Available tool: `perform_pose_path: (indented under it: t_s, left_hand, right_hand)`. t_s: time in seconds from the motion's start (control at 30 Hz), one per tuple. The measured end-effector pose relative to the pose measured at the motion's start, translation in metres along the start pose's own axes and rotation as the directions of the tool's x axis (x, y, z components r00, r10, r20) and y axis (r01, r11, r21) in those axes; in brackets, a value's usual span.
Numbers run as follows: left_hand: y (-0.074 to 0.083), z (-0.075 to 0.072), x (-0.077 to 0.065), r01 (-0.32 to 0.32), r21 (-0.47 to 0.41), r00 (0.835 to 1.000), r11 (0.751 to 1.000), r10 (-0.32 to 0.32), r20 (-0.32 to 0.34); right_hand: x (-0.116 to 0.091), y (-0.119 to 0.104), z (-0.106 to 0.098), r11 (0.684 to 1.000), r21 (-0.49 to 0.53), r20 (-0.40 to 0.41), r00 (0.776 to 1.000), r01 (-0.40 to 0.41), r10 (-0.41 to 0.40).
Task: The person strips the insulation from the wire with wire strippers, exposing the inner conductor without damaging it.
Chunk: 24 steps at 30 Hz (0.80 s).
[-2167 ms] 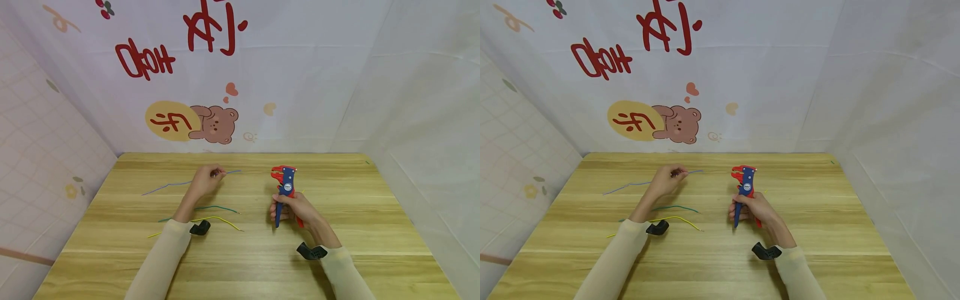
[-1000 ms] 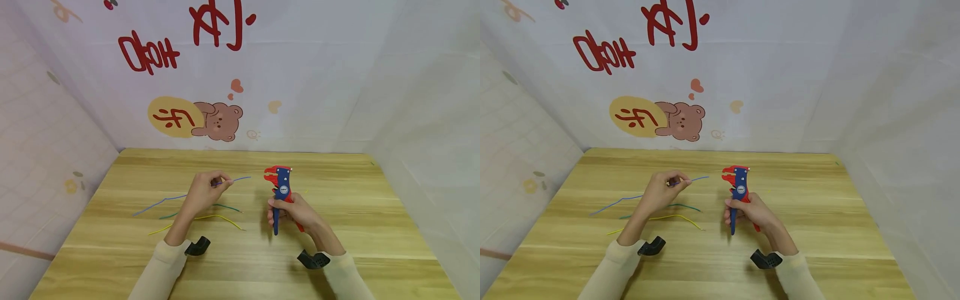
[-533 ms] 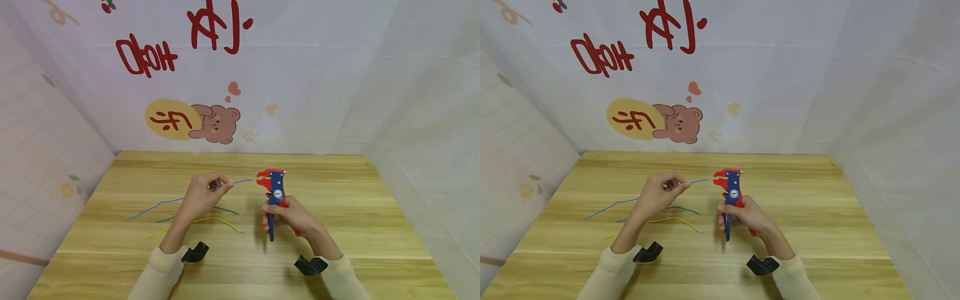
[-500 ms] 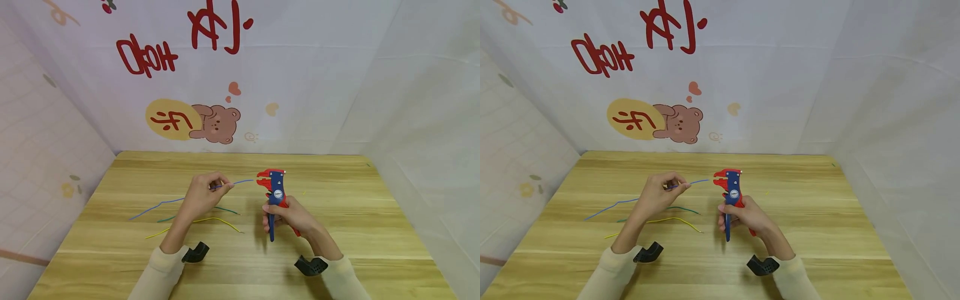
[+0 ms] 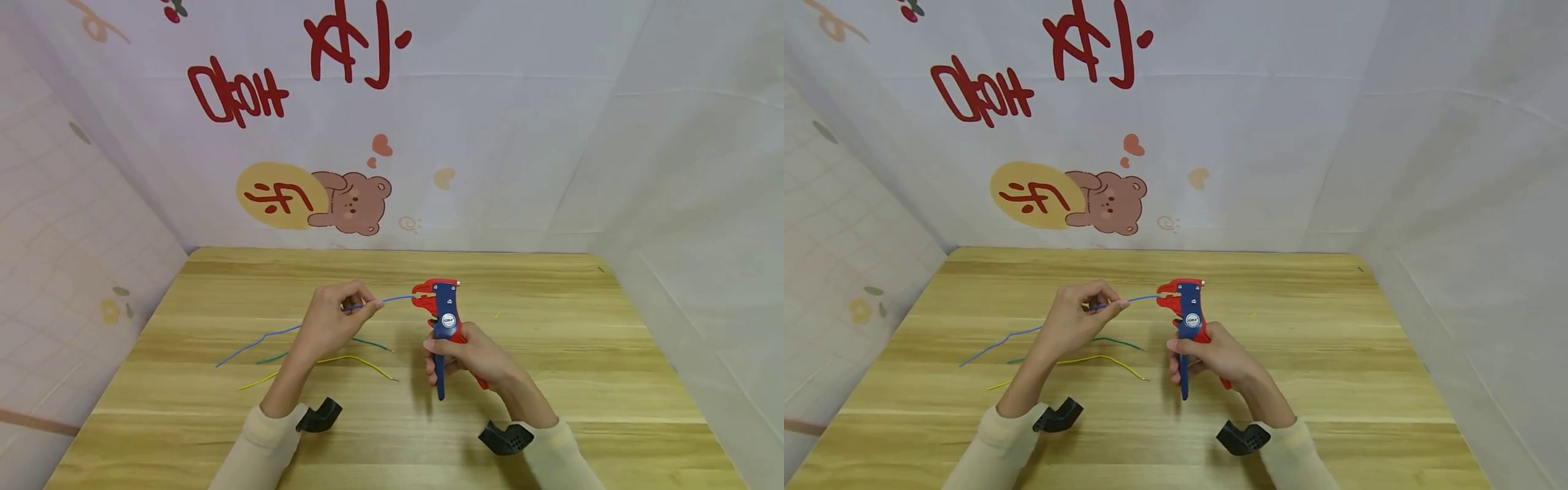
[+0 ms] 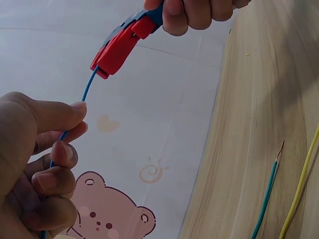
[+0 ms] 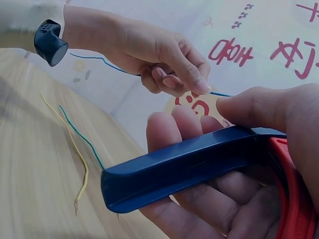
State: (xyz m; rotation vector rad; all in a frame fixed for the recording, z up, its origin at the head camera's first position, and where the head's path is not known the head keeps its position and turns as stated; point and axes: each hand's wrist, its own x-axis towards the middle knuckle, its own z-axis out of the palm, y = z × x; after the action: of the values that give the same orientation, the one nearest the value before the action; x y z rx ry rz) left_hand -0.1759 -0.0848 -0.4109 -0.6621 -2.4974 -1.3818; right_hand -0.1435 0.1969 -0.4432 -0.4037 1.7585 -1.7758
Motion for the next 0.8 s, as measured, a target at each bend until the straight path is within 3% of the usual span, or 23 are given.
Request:
perform_pose_path:
  t_s: [0.43,0.8]
  left_hand:
    - [0.008,0.000,-0.002,0.024,-0.021,1.000,0.999,-0.023,0.020]
    - [0.014,0.002,-0.002,-0.026,-0.036,1.000,0.999,0.026,0.007]
  right_hand:
    - [-0.001,-0.002,0.007,0.998,0.024,0.047,0.997,0.060,-0.061]
    - [0.001,-0.002,0.007,0.996,0.043,0.066,0.994,0.084,-0.087]
